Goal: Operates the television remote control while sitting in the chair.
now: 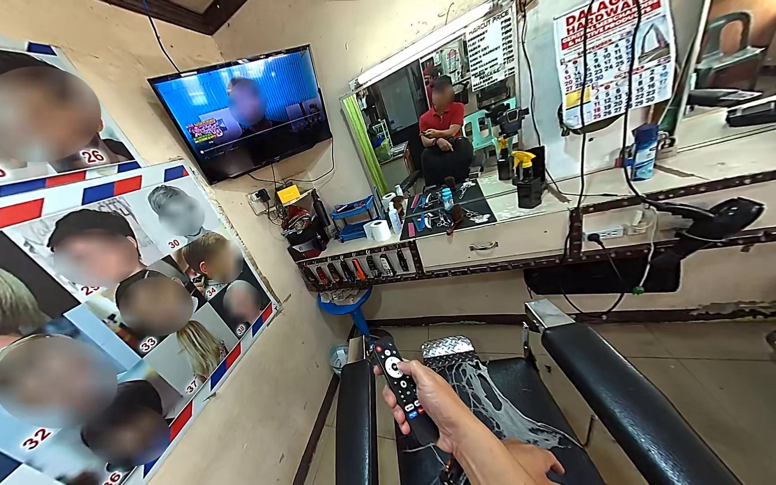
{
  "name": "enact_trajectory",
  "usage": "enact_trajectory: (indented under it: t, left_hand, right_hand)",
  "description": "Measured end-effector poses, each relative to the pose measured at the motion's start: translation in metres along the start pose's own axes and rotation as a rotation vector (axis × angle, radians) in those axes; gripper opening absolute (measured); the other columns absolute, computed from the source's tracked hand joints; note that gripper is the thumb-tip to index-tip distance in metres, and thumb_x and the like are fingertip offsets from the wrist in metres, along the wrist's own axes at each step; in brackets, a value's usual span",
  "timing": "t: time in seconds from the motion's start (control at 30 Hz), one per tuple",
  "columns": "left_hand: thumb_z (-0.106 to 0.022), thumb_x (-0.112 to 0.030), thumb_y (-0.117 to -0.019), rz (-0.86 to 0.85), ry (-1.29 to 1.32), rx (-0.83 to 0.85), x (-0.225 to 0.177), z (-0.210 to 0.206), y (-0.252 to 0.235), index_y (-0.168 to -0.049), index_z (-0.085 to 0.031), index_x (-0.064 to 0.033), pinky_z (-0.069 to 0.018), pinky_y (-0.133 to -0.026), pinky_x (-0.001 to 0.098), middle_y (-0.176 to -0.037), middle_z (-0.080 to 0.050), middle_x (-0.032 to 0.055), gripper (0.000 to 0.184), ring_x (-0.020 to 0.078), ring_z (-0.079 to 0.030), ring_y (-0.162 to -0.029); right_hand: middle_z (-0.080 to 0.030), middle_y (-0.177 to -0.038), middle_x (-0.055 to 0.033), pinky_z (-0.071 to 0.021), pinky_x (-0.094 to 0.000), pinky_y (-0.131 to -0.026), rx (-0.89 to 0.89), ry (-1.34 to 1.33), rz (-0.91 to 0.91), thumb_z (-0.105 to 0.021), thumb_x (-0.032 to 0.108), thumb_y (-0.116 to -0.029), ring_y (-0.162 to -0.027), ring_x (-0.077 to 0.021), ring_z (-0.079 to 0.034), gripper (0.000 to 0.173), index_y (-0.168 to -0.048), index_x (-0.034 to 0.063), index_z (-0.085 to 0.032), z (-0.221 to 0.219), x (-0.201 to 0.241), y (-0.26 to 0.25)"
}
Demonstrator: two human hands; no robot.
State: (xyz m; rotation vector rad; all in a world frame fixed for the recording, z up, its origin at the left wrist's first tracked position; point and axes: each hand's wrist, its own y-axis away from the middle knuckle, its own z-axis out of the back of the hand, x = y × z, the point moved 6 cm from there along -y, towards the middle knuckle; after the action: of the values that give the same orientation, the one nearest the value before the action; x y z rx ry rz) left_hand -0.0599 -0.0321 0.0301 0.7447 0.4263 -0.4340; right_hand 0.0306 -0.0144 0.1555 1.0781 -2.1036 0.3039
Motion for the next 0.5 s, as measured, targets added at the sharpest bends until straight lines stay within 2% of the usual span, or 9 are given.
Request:
enact_trajectory:
  t: [0.1, 0.2, 0.27, 0.3, 0.33, 0.43, 0.5]
  left_hand:
    - [-0.055, -0.031, -0.1068, 0.011, -0.009, -0.004, -0.006, 0.002, 0.006, -0.144, -0.054, 0.0019, -0.0413, -0.112, 0.0554, -0.135, -0.063, 0.0272, 0.050, 0.0404, -0.059, -0.128]
    - [-0.053, -0.026, -0.1082, 0.069, -0.011, -0.009, -0.032, 0.011, 0.031, -0.149, -0.048, 0.0047, -0.0356, -0.117, 0.0515, -0.140, -0.058, 0.0301, 0.051, 0.0410, -0.054, -0.135]
    - [-0.053, -0.027, -0.1078, 0.008, -0.026, -0.035, -0.029, 0.011, 0.030, -0.146, -0.050, 0.0067, -0.0399, -0.114, 0.0525, -0.135, -0.061, 0.0314, 0.051, 0.0423, -0.057, -0.130]
    - [-0.053, -0.026, -0.1084, 0.037, -0.021, -0.015, -0.031, 0.011, 0.031, -0.148, -0.048, 0.0063, -0.0371, -0.116, 0.0522, -0.138, -0.059, 0.0315, 0.051, 0.0421, -0.055, -0.133]
    - [-0.052, -0.027, -0.1088, 0.067, -0.017, 0.004, -0.031, 0.011, 0.029, -0.149, -0.046, 0.0049, -0.0355, -0.117, 0.0520, -0.140, -0.058, 0.0306, 0.052, 0.0414, -0.054, -0.134]
    - [-0.056, -0.031, -0.1063, 0.017, -0.012, -0.010, -0.003, 0.001, 0.003, -0.144, -0.055, 0.0016, -0.0427, -0.110, 0.0562, -0.132, -0.064, 0.0270, 0.050, 0.0401, -0.061, -0.126]
    - [-0.056, -0.032, -0.1063, 0.004, -0.006, -0.005, 0.003, -0.001, -0.001, -0.143, -0.055, 0.0008, -0.0434, -0.109, 0.0569, -0.131, -0.065, 0.0264, 0.050, 0.0398, -0.062, -0.125]
  right_hand:
    - [-0.061, -0.071, -0.0101, -0.0532, -0.0279, -0.044, 0.002, -0.018, -0.001, -0.019, 0.034, -0.1125, -0.051, -0.0166, -0.060, 0.052, -0.131, 0.0032, -0.056, 0.000, 0.000, 0.001]
    - [-0.061, -0.070, -0.0097, -0.0531, -0.0282, -0.044, -0.013, -0.001, -0.002, -0.018, 0.034, -0.1125, -0.050, -0.0167, -0.060, 0.052, -0.130, 0.0032, -0.057, -0.002, 0.001, 0.003]
    - [-0.061, -0.071, -0.0097, -0.0531, -0.0278, -0.044, -0.012, -0.002, -0.002, -0.019, 0.034, -0.1124, -0.051, -0.0167, -0.061, 0.052, -0.130, 0.0031, -0.057, -0.001, 0.001, 0.002]
    - [-0.062, -0.071, -0.0097, -0.0532, -0.0276, -0.044, -0.012, 0.000, 0.001, -0.019, 0.033, -0.1124, -0.051, -0.0165, -0.061, 0.051, -0.129, 0.0030, -0.057, -0.001, 0.001, 0.002]
    - [-0.062, -0.071, -0.0096, -0.0532, -0.0275, -0.045, -0.014, 0.000, 0.002, -0.019, 0.033, -0.1126, -0.051, -0.0165, -0.061, 0.051, -0.129, 0.0029, -0.057, -0.001, 0.001, 0.002]
    - [-0.062, -0.072, -0.0100, -0.0534, -0.0281, -0.045, -0.001, -0.005, -0.003, -0.020, 0.033, -0.1124, -0.051, -0.0169, -0.061, 0.051, -0.131, 0.0036, -0.057, 0.000, 0.000, 0.000]
    - [-0.061, -0.072, -0.0101, -0.0534, -0.0284, -0.045, 0.004, -0.009, -0.003, -0.020, 0.033, -0.1125, -0.051, -0.0171, -0.061, 0.051, -0.131, 0.0037, -0.056, 0.000, 0.000, 0.000]
